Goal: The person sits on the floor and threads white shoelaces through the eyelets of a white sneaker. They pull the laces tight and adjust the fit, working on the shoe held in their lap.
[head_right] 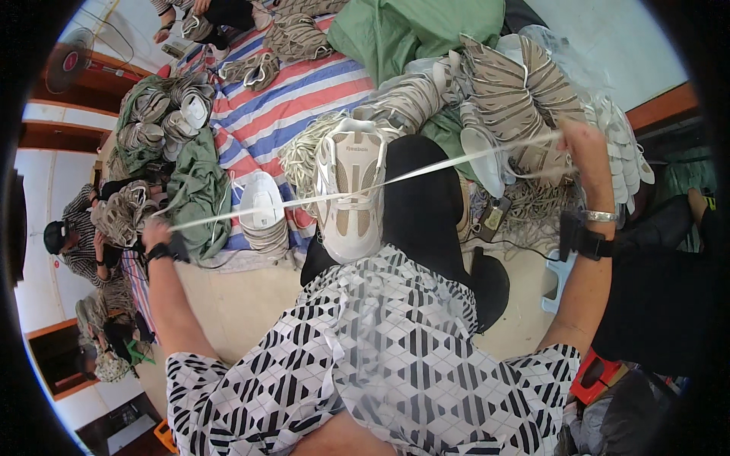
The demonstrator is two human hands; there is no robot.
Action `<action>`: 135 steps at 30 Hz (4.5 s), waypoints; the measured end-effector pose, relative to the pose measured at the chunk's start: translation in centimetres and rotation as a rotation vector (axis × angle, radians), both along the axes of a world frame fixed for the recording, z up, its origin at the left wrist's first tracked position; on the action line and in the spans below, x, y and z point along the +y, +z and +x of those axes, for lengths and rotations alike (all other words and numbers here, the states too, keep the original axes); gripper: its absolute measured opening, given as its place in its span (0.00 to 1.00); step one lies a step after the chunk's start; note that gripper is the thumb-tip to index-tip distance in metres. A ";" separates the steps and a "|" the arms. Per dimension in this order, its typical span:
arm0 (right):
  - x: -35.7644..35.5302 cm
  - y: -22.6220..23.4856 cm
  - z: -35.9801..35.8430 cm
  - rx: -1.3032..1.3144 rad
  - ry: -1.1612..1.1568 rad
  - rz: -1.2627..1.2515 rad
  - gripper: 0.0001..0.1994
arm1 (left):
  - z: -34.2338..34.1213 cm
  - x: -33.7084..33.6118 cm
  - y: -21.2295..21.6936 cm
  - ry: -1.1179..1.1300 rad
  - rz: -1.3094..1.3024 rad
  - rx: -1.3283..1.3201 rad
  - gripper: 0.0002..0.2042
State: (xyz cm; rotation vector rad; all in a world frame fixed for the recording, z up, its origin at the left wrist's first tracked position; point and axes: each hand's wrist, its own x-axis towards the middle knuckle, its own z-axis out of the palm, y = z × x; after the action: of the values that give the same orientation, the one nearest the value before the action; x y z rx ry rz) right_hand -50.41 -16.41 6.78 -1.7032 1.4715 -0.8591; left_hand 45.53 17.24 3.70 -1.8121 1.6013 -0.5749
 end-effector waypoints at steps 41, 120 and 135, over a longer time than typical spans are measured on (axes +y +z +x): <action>12.4 -7.0 26.1 -0.055 0.349 0.178 0.05 | -47.6 -14.2 -3.5 0.202 -0.493 2.054 0.13; 13.1 -1.4 28.7 -0.189 0.644 0.296 0.06 | -47.1 -18.7 0.0 -0.163 -0.354 1.938 0.08; -1.9 -8.1 -20.7 -0.896 -0.337 0.059 0.16 | 1.6 -9.5 7.7 0.212 -0.594 0.127 0.10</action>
State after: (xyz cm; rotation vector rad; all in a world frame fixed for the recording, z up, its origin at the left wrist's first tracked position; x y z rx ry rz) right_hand -71.09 -18.32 -1.34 -0.8110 1.1183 -1.4859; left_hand 47.16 7.70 11.38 -2.4578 1.3776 -0.9197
